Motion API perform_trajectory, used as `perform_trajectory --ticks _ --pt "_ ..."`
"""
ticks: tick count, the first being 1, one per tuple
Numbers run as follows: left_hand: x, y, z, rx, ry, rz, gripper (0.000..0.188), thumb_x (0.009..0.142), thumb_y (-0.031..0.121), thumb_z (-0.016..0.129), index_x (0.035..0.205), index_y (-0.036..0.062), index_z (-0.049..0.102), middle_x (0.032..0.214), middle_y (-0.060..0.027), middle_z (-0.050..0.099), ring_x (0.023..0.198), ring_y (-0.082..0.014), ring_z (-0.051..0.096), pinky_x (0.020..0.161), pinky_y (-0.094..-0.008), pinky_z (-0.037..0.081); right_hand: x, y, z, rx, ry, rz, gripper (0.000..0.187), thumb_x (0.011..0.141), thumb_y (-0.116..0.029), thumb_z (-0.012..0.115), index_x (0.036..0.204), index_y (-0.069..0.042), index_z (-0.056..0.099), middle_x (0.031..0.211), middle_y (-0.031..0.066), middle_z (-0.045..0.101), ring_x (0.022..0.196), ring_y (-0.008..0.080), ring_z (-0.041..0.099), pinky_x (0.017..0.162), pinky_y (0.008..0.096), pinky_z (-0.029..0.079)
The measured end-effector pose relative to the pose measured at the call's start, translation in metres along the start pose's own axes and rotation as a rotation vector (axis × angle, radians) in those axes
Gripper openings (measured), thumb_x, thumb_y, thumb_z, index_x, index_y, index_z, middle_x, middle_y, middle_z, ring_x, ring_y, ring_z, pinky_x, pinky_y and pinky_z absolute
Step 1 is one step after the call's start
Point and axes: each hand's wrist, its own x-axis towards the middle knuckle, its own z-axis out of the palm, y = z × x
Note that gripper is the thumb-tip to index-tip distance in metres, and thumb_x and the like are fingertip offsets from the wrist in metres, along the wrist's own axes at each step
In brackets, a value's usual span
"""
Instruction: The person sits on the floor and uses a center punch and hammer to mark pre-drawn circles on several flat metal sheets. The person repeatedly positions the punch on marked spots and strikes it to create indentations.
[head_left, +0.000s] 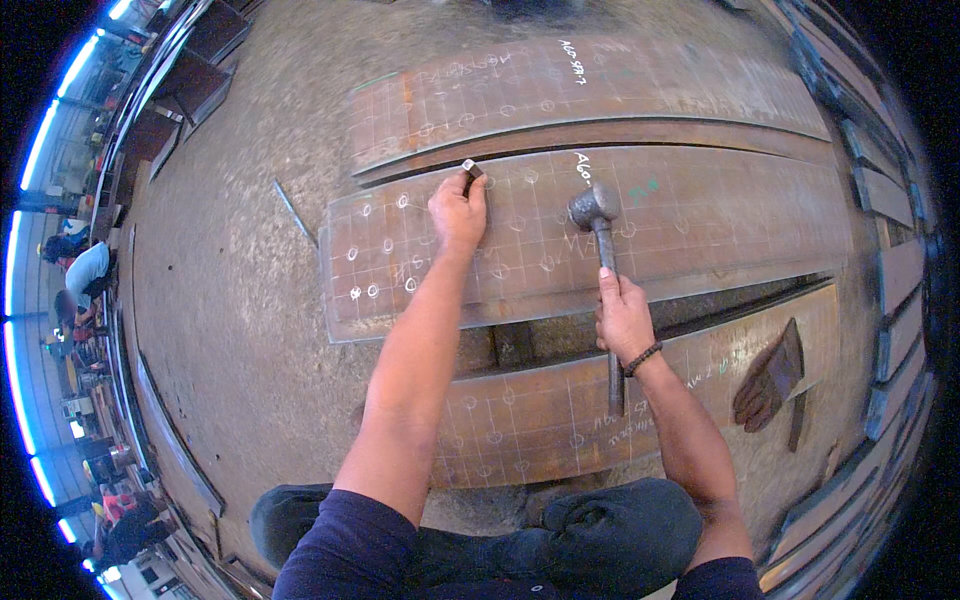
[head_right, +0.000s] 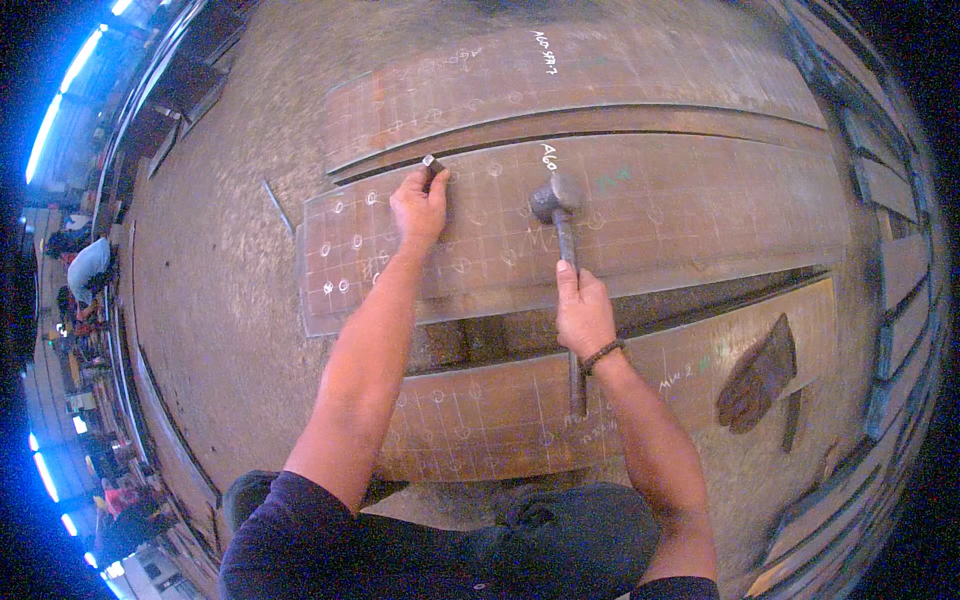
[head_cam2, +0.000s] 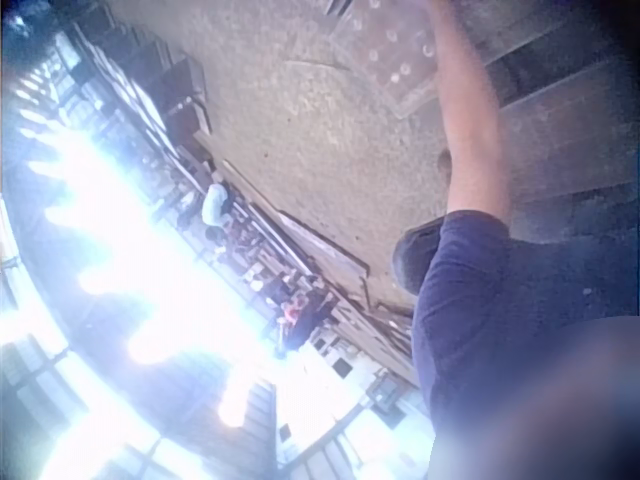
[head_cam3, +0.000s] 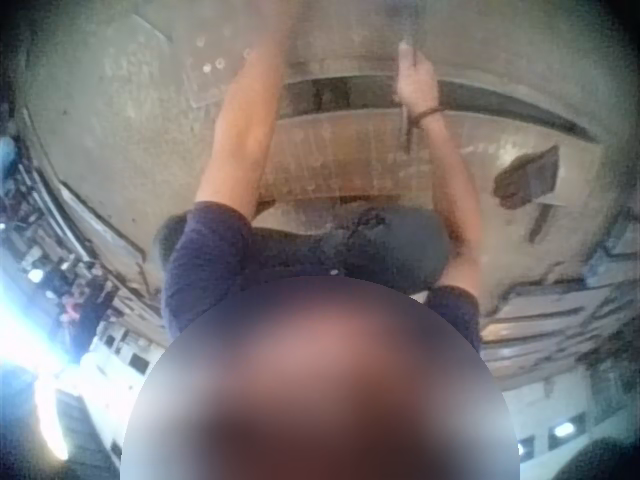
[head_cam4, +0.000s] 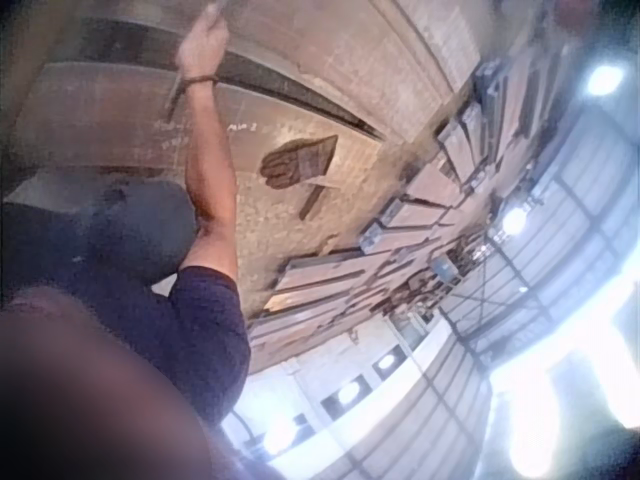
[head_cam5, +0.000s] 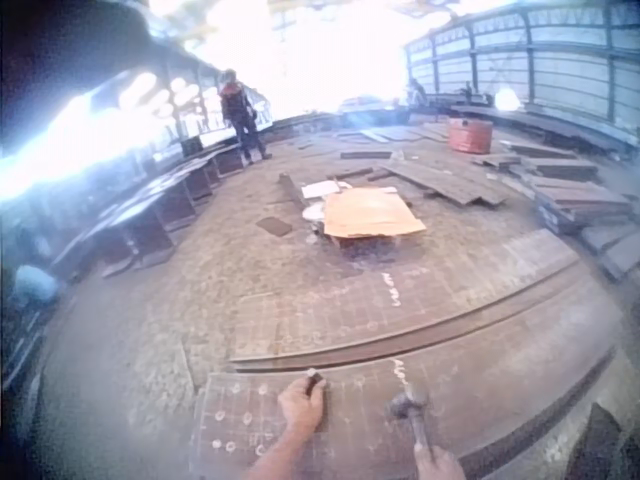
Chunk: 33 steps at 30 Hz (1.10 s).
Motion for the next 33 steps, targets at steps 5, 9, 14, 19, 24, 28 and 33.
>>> perform_trajectory --ticks 5,9,14,19,24,28,33 --pt "-0.001 0.002 -0.001 0.008 0.02 0.167 0.016 0.083 0.015 0.068 0.092 0.0017 0.067 0.086 -0.0175 0.065 0.081 -0.0357 0.063 0.074 -0.0433 0.05 -0.007 -0.062 0.011 -0.284 0.121 -0.567 0.039 0.099 -0.041 0.049 0.085 -0.004 0.052 0.059 0.0096 0.049 0.052 0.0224 0.05 0.048 0.0359 0.039" --pt "-0.001 0.003 0.0 0.095 0.012 0.214 0.018 0.083 0.013 0.068 0.095 0.0005 0.066 0.09 -0.017 0.066 0.084 -0.0352 0.063 0.076 -0.043 0.051 -0.011 -0.127 0.014 -0.122 0.109 -0.812 0.033 0.098 -0.035 0.051 0.09 -0.003 0.053 0.06 0.0148 0.051 0.055 0.035 0.055 0.051 0.0417 0.042" --pt "-0.001 0.0 -0.001 0.085 -0.002 0.234 0.02 0.083 0.014 0.068 0.097 0.0007 0.066 0.09 -0.0167 0.065 0.087 -0.0353 0.062 0.078 -0.0431 0.05 0.017 -0.124 0.04 -0.212 0.151 -0.937 0.033 0.098 -0.036 0.049 0.095 -0.003 0.053 0.066 0.0187 0.056 0.063 0.0418 0.059 0.055 0.0473 0.045" --pt "0.007 0.003 -0.001 0.155 -0.025 0.283 0.02 0.083 0.018 0.068 0.094 0.0009 0.066 0.087 -0.0174 0.065 0.083 -0.0375 0.063 0.074 -0.0451 0.05 0.051 -0.079 0.051 -0.651 -0.076 -0.435 0.049 0.098 -0.046 0.041 0.086 0.0 0.054 0.07 0.0237 0.058 0.069 0.0457 0.06 0.063 0.0543 0.045" --pt "0.006 0.007 -0.015 -0.04 -0.017 -0.016 0.022 0.081 0.02 0.071 0.09 0.0003 0.069 0.083 -0.0165 0.069 0.077 -0.0305 0.067 0.071 -0.0408 0.051 0.005 -0.036 0.009 -0.241 -0.111 -0.167 0.054 0.098 -0.05 0.043 0.076 -0.002 0.05 0.062 0.0131 0.054 0.051 0.0283 0.053 0.051 0.0433 0.045" --pt "-0.01 0.006 -0.042 -0.086 0.022 -0.146 0.022 0.081 0.021 0.073 0.088 0.0003 0.07 0.07 -0.0102 0.068 0.064 -0.016 0.061 0.063 -0.0321 0.049 -0.041 -0.009 -0.015 0.19 -0.163 0.274 0.047 0.097 -0.054 0.043 0.08 -0.01 0.047 0.055 -0.0004 0.042 0.04 0.0115 0.04 0.037 0.0322 0.036" --pt "-0.05 0.014 -0.033 -0.388 -0.113 -0.236 0.022 0.082 0.022 0.075 0.086 0.0013 0.07 0.07 -0.0026 0.067 0.062 -0.0091 0.056 0.06 -0.0289 0.047 -0.053 0.009 -0.016 0.491 -0.16 0.451 0.045 0.096 -0.058 0.044 0.083 -0.014 0.045 0.054 -0.0035 0.035 0.039 0.0085 0.032 0.035 0.0285 0.029"
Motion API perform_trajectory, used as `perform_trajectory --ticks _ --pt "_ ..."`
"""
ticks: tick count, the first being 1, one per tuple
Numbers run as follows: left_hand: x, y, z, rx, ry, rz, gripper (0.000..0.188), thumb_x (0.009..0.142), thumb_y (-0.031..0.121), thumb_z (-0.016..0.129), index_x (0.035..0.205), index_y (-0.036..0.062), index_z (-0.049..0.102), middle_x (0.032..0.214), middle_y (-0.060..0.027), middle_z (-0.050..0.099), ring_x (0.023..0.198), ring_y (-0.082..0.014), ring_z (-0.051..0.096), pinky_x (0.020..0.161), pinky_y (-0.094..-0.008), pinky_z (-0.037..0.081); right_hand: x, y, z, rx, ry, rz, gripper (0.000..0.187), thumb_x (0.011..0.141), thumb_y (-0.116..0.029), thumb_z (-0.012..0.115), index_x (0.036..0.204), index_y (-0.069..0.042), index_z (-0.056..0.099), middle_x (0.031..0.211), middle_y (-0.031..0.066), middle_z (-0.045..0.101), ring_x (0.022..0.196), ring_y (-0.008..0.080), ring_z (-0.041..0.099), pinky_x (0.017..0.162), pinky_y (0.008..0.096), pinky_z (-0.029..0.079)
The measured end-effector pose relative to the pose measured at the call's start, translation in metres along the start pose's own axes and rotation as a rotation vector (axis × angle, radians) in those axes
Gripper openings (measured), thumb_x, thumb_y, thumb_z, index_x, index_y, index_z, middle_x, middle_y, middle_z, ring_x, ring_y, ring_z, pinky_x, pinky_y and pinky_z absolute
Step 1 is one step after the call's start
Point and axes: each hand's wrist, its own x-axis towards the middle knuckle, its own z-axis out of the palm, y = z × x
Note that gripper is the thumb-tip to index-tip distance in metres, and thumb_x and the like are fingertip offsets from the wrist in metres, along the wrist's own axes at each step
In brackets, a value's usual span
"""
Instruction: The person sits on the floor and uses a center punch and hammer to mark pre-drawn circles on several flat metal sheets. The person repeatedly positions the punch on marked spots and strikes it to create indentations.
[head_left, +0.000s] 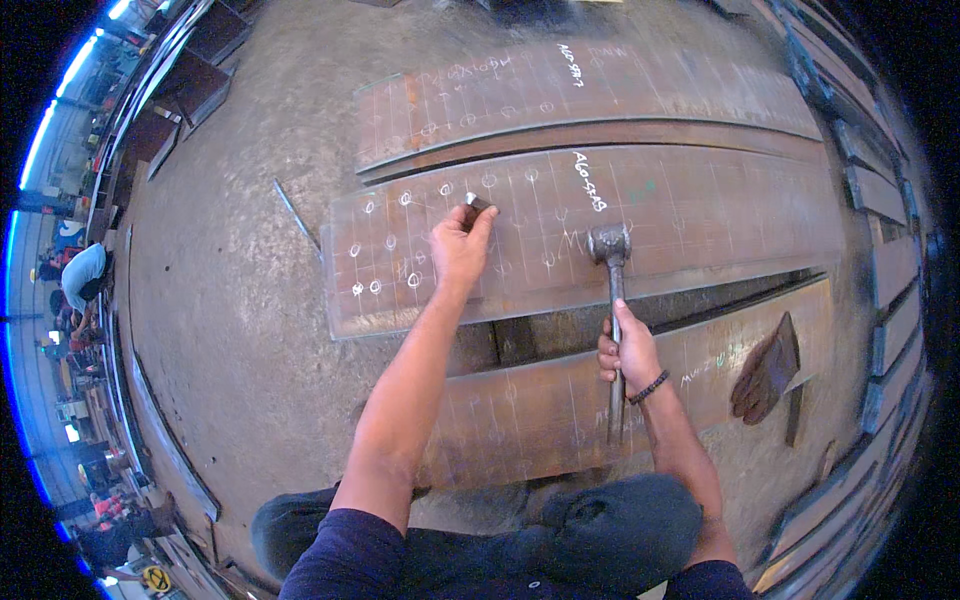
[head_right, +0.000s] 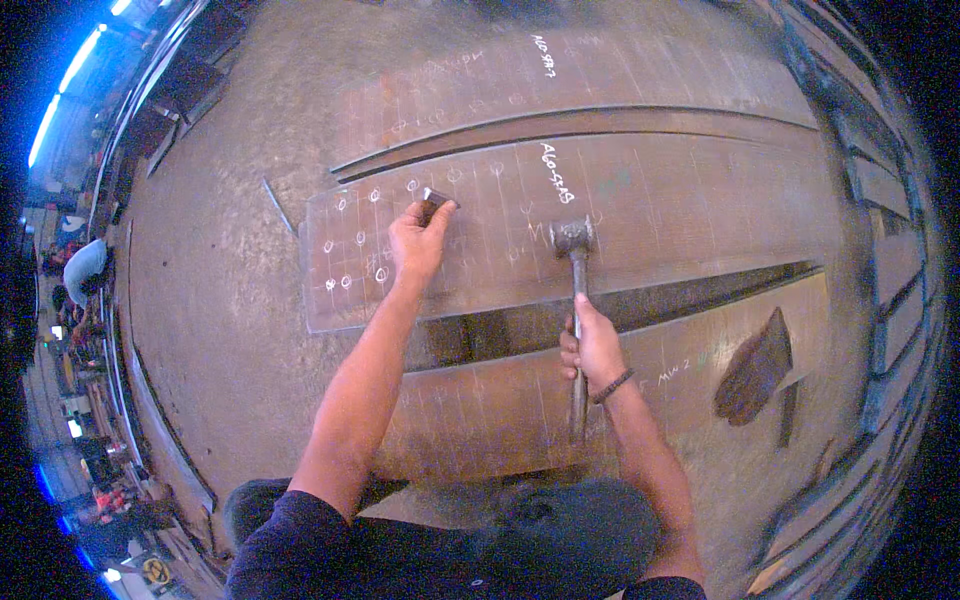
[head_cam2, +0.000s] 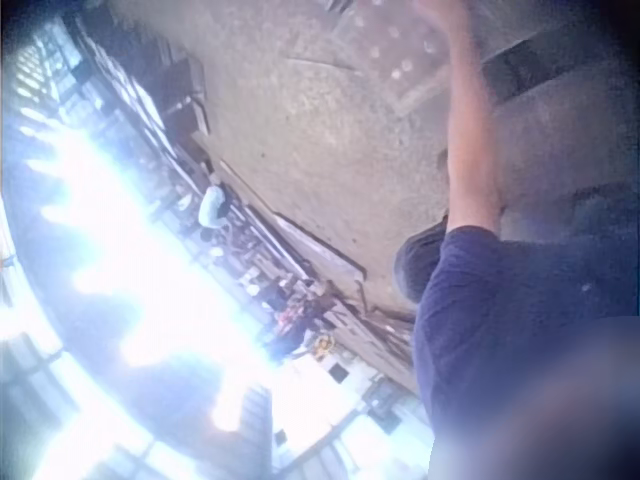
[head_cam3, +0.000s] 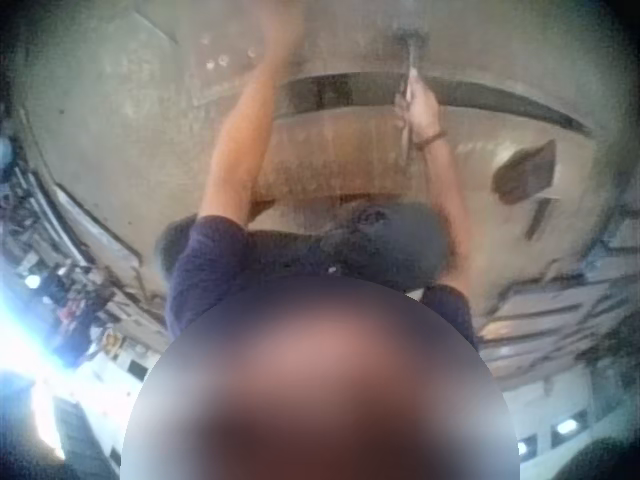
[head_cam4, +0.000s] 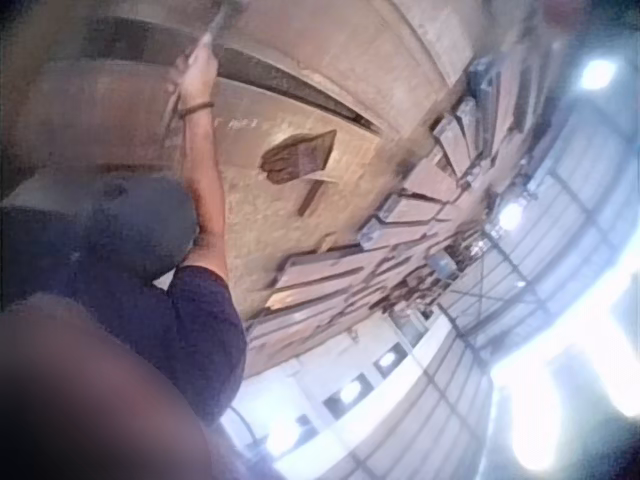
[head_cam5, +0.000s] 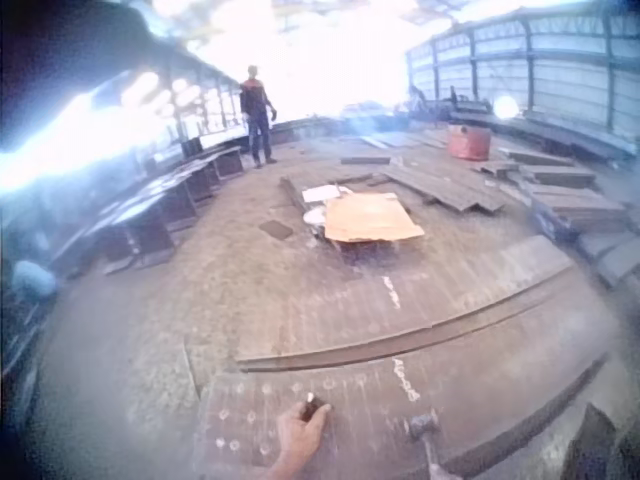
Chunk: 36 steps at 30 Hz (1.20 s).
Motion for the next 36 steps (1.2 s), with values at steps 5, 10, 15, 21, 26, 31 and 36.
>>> perform_trajectory --ticks 5,10,15,21,26,31,36 --pt "-0.019 -0.003 0.022 0.101 -0.015 0.029 0.022 0.083 0.021 0.073 0.087 -0.0003 0.069 0.069 -0.007 0.067 0.062 -0.0121 0.058 0.061 -0.0309 0.048 0.0 0.005 -0.002 0.09 0.023 0.029 0.045 0.093 -0.06 0.047 0.083 -0.015 0.047 0.054 -0.005 0.033 0.038 0.0067 0.028 0.036 0.0254 0.027" --pt "-0.019 0.0 0.029 0.134 0.066 0.082 0.023 0.084 0.022 0.072 0.088 -0.0011 0.069 0.071 -0.0111 0.068 0.063 -0.017 0.062 0.063 -0.0335 0.049 0.001 0.006 -0.004 0.105 0.001 0.021 0.045 0.094 -0.059 0.047 0.084 -0.015 0.047 0.054 -0.0051 0.033 0.038 0.0063 0.029 0.036 0.0254 0.027" --pt "-0.019 0.004 0.03 0.301 0.089 0.103 0.027 0.084 0.025 0.071 0.087 -0.0015 0.069 0.075 -0.0145 0.069 0.066 -0.0226 0.065 0.065 -0.036 0.05 0.004 0.008 -0.007 0.117 -0.021 0.019 0.047 0.094 -0.06 0.047 0.082 -0.014 0.044 0.055 -0.0039 0.035 0.039 0.0075 0.031 0.036 0.027 0.03" --pt "-0.019 0.008 0.033 0.298 0.09 0.088 0.026 0.083 0.025 0.071 0.088 -0.0006 0.07 0.077 -0.0155 0.07 0.07 -0.0235 0.067 0.068 -0.0364 0.051 0.003 0.006 -0.008 0.121 -0.017 0.017 0.046 0.095 -0.058 0.046 0.082 -0.014 0.044 0.055 -0.0039 0.035 0.04 0.0074 0.031 0.036 0.0266 0.029" --pt "-0.018 0.011 0.034 0.321 0.078 0.055 0.026 0.083 0.025 0.071 0.09 0.0002 0.071 0.078 -0.0141 0.071 0.07 -0.0225 0.067 0.069 -0.0354 0.051 0.003 0.006 -0.008 0.104 -0.023 0.018 0.046 0.094 -0.06 0.045 0.083 -0.015 0.046 0.055 -0.005 0.034 0.038 0.0061 0.029 0.036 0.0253 0.028" --pt "-0.019 0.011 0.034 0.297 0.071 0.052 0.026 0.083 0.026 0.071 0.091 0.0008 0.071 0.078 -0.0134 0.071 0.071 -0.0216 0.068 0.069 -0.035 0.052 0.005 0.007 -0.009 0.106 -0.022 0.022 0.047 0.094 -0.061 0.046 0.082 -0.015 0.046 0.055 -0.0054 0.033 0.038 0.006 0.028 0.036 0.0253 0.028" --pt "-0.02 0.013 0.034 0.339 0.082 0.05 0.026 0.084 0.026 0.07 0.091 0.0014 0.071 0.079 -0.0133 0.071 0.072 -0.0219 0.068 0.07 -0.0353 0.052 0.004 0.007 -0.008 0.089 -0.016 0.007 0.046 0.094 -0.061 0.046 0.083 -0.015 0.046 0.054 -0.0054 0.033 0.038 0.0059 0.028 0.036 0.0252 0.028"
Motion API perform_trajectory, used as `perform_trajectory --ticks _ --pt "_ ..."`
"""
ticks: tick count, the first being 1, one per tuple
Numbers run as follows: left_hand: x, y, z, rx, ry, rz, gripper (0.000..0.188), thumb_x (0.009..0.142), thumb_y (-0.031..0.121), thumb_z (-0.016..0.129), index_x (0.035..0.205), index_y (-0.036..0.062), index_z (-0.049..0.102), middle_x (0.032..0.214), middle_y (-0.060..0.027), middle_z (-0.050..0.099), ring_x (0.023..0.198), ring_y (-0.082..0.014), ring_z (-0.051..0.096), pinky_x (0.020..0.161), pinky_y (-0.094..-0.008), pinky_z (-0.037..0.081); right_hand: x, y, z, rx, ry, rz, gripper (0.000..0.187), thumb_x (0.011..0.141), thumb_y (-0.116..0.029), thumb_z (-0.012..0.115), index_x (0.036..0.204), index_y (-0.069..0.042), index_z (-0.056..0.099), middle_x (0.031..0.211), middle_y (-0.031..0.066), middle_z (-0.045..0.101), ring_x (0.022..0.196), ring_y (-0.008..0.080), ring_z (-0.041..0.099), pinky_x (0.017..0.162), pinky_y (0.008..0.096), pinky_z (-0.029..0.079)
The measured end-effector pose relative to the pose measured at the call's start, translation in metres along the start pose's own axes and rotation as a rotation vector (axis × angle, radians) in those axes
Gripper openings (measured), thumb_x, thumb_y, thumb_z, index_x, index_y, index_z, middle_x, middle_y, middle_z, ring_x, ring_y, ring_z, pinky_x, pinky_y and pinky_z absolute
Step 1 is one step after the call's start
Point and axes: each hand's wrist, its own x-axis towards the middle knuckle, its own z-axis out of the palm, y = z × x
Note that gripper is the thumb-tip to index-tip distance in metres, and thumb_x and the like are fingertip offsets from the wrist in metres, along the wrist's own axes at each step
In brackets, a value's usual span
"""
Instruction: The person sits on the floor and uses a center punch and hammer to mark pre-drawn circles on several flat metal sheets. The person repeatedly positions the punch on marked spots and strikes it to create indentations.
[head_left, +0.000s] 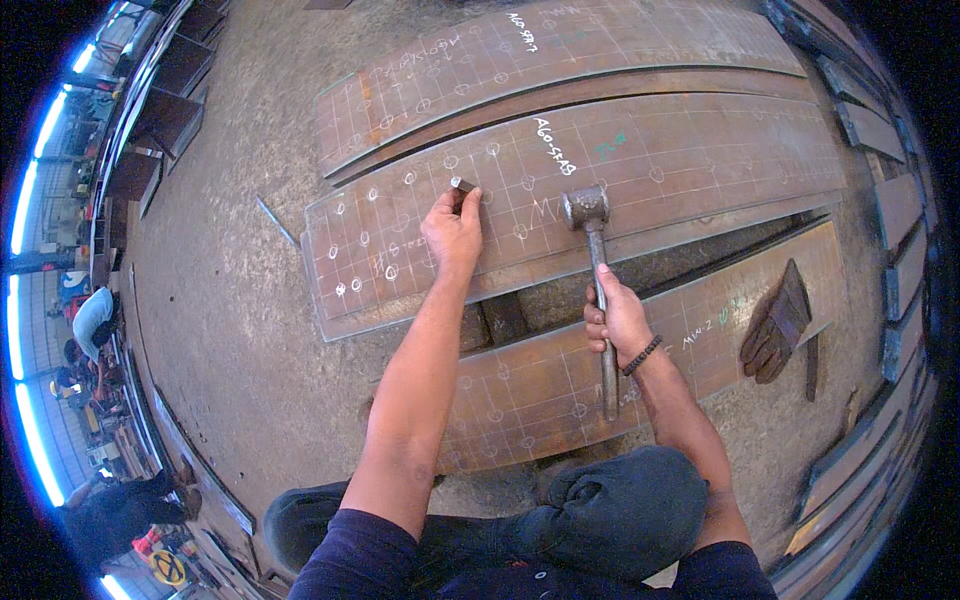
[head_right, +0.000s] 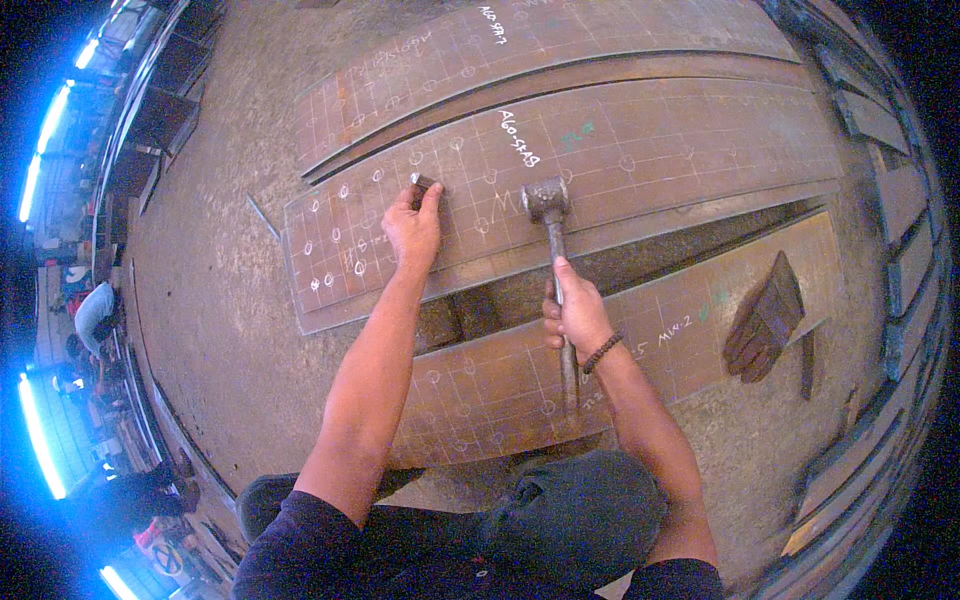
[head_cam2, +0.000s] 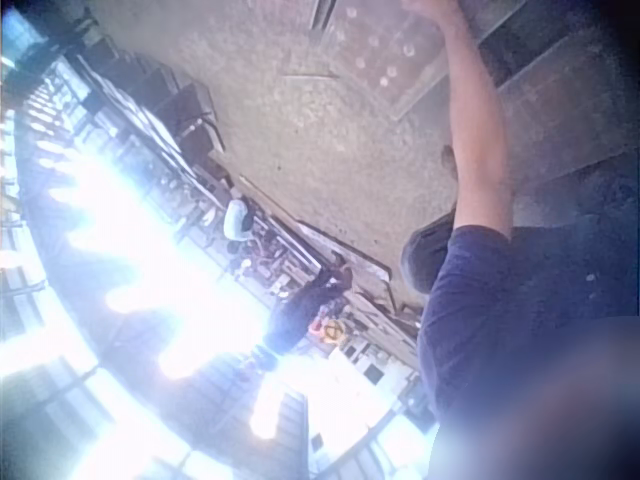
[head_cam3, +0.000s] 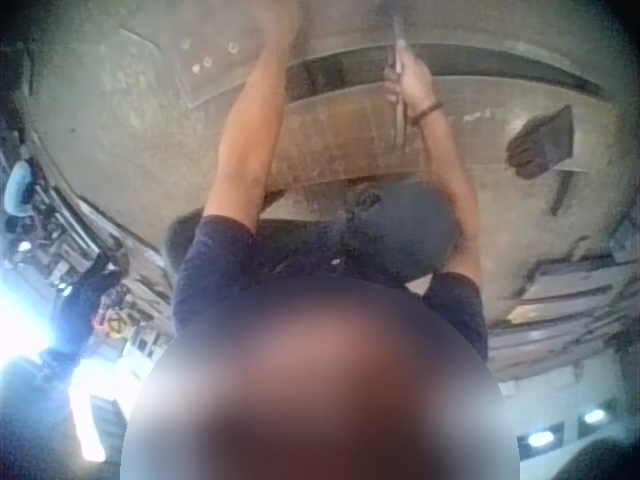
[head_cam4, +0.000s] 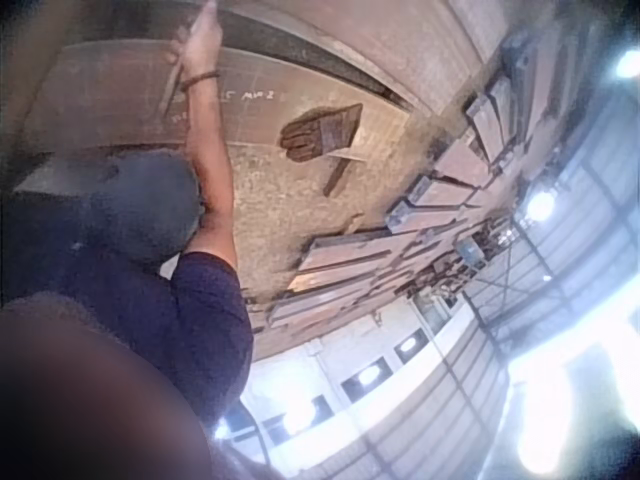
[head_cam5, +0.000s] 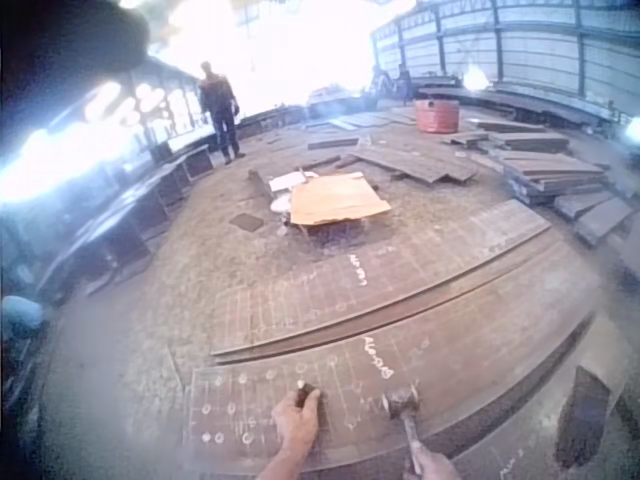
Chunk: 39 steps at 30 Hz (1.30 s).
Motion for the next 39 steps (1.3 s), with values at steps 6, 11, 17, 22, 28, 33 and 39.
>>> perform_trajectory --ticks 6,11,17,22,28,33,39 --pt "0.001 -0.002 0.0 0.012 -0.005 0.018 0.025 0.084 0.025 0.07 0.091 0.0012 0.071 0.079 -0.0148 0.071 0.073 -0.0243 0.069 0.069 -0.0363 0.052 -0.002 -0.002 0.002 0.007 0.006 0.015 0.046 0.094 -0.06 0.046 0.083 -0.016 0.046 0.054 -0.0053 0.033 0.038 0.0059 0.029 0.036 0.0248 0.027" --pt "0.002 -0.008 0.003 -0.034 -0.022 0.094 0.023 0.084 0.024 0.07 0.091 0.0011 0.07 0.082 -0.0163 0.069 0.074 -0.0281 0.068 0.069 -0.0382 0.052 0.004 0.007 0.001 -0.228 0.095 -0.127 0.045 0.097 -0.054 0.044 0.083 -0.011 0.047 0.055 -0.0037 0.035 0.04 0.0085 0.032 0.037 0.0281 0.03" --pt "0.007 -0.011 0.003 0.11 0.0 0.394 0.023 0.083 0.02 0.07 0.095 -0.0001 0.067 0.086 -0.0178 0.066 0.078 -0.0351 0.065 0.071 -0.0411 0.051 0.002 -0.009 0.031 -0.876 0.252 -0.9 0.044 0.097 -0.043 0.049 0.086 -0.001 0.052 0.058 0.0176 0.052 0.046 0.0303 0.052 0.045 0.0389 0.04" --pt "0.01 -0.012 0.004 0.128 -0.011 0.49 0.021 0.083 0.018 0.069 0.096 0.0007 0.067 0.088 -0.0171 0.066 0.08 -0.0354 0.064 0.072 -0.0416 0.051 -0.03 -0.063 0.067 -0.782 0.129 -1.215 0.031 0.096 -0.033 0.055 0.093 -0.002 0.054 0.057 0.0159 0.052 0.049 0.0338 0.055 0.046 0.0397 0.04" --pt "0.01 -0.013 0.003 0.111 -0.035 0.471 0.019 0.083 0.018 0.069 0.091 0.0007 0.066 0.086 -0.0175 0.065 0.08 -0.037 0.063 0.072 -0.0429 0.051 0.003 -0.069 0.084 -0.868 0.13 -1.363 0.032 0.096 -0.032 0.054 0.103 -0.002 0.05 0.062 0.0173 0.057 0.057 0.0406 0.06 0.049 0.0449 0.044" --pt "0.012 -0.009 -0.004 0.218 -0.139 0.424 0.018 0.08 0.015 0.069 0.092 0.0011 0.066 0.089 -0.0162 0.066 0.085 -0.0371 0.062 0.076 -0.0454 0.05 0.033 -0.059 0.072 -1.269 0.198 -0.866 0.044 0.097 -0.041 0.047 0.083 0.0 0.052 0.065 0.0211 0.058 0.064 0.0387 0.06 0.059 0.0455 0.046" --pt "0.008 -0.017 -0.037 -0.213 -0.058 0.049 0.023 0.082 0.021 0.072 0.091 -0.0005 0.069 0.081 -0.0135 0.069 0.071 -0.0243 0.065 0.068 -0.0359 0.05 0.007 -0.013 0.036 -0.634 0.047 -0.42 0.05 0.098 -0.051 0.044 0.079 -0.005 0.048 0.057 0.0067 0.047 0.048 0.0193 0.048 0.047 0.037 0.042"
